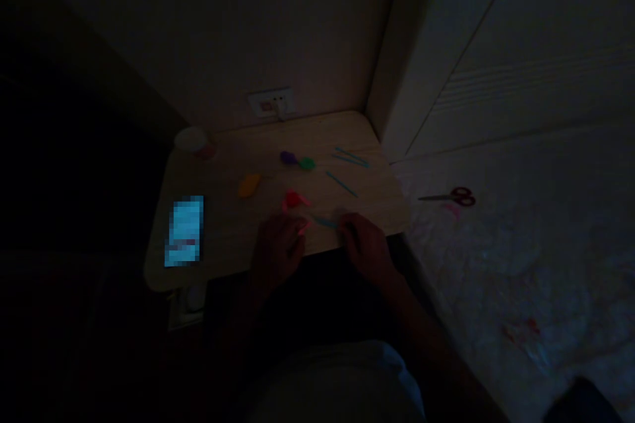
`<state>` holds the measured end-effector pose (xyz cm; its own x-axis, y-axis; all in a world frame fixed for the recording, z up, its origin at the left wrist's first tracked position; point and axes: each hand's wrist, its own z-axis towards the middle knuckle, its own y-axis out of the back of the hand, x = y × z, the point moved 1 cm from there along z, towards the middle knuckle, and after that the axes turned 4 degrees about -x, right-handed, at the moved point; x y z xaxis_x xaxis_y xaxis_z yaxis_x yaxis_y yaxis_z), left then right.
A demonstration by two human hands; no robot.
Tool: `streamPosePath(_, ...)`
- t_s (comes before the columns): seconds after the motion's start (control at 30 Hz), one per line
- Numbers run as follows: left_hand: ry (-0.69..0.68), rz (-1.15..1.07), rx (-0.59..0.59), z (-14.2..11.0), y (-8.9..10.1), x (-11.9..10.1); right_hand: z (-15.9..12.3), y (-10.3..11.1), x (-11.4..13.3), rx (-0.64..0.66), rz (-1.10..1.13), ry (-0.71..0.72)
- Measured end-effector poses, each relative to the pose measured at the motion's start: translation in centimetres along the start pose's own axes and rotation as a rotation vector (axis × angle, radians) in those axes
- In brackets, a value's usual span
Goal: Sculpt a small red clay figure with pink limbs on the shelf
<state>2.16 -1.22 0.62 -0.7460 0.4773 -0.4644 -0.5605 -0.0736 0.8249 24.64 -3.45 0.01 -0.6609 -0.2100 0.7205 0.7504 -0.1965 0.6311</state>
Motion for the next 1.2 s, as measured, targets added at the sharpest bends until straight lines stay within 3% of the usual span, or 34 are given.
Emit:
streamPosePath(0.23, -0.004, 0.002, -0.032, -0.1, -0.1, 0.0, -1.2, -0.1, 1.2, 0.016, -0.060, -0.093)
streamPosePath(0.5, 0.061, 0.129, -0.111, -1.3, 0.9, -0.4, -2.5, -1.6, 3.2, 0.057, -0.123, -0.101)
streamPosePath(0.7, 0.077, 0.120, -0.084, -1.9, 1.0, -0.4, -3.1, -2.6, 3.5, 0.069, -0.159, -0.110)
streamPosePath(1.0, 0.129, 0.153, -0.119, -1.1, 0.2, -0.7, -2.2, -1.7, 3.2, -0.013, -0.240, -0.196)
streamPosePath(1.2, 0.135, 0.088, -0.120, -0.7, 0.0, -0.9, -0.7, -1.8, 2.7, -0.011, -0.031, -0.180)
